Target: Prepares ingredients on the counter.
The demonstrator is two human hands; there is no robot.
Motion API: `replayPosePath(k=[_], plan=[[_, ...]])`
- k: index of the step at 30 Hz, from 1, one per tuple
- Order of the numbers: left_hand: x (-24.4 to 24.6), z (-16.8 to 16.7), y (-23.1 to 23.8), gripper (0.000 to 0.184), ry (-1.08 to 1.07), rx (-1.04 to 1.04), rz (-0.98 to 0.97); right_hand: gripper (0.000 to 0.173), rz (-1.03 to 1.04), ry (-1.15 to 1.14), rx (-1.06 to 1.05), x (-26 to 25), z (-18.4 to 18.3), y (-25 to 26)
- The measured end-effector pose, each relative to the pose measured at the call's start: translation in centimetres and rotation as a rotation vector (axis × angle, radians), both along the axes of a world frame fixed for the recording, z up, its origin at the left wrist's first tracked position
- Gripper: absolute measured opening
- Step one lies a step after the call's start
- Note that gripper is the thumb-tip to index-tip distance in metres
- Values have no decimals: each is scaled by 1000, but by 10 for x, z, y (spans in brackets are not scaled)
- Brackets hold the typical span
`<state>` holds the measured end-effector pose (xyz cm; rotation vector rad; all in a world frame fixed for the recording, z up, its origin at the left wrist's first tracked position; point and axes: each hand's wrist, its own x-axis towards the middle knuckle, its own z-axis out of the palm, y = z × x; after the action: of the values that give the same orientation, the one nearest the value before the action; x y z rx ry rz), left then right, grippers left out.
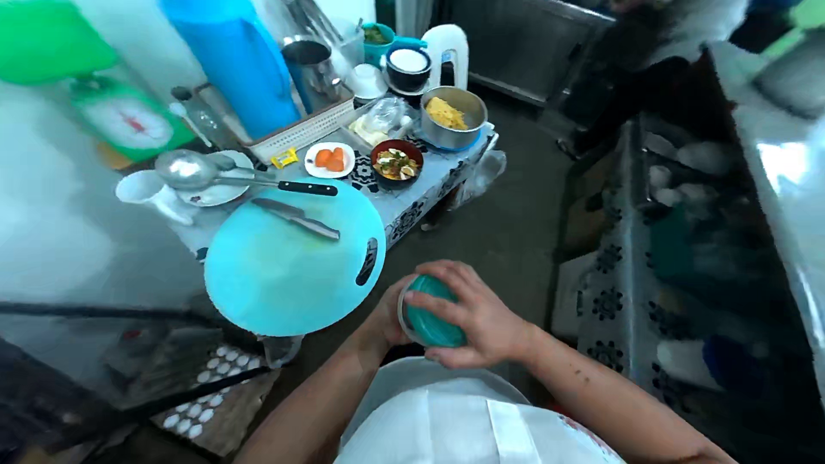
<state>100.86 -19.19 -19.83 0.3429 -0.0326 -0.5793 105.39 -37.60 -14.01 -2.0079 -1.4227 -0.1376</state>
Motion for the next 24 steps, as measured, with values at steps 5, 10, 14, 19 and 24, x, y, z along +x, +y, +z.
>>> replayPosePath(k=[5, 10, 14, 19, 24], plan=[[55, -15, 47, 56, 152, 200, 263, 66, -202, 300, 142, 112, -3, 19], [60, -46, 94, 80, 226, 72, 495, 78, -286, 680, 45, 181, -90, 69], [48, -13, 99, 71, 372, 135, 730, 76, -29, 605, -104, 197, -138, 139], [44, 6, 84, 58, 621, 169, 1132, 54, 194, 407, -215, 229, -115, 194], [58, 7, 61, 54, 727, 208, 1285, 18, 627, 131, -55, 234, -11, 199]])
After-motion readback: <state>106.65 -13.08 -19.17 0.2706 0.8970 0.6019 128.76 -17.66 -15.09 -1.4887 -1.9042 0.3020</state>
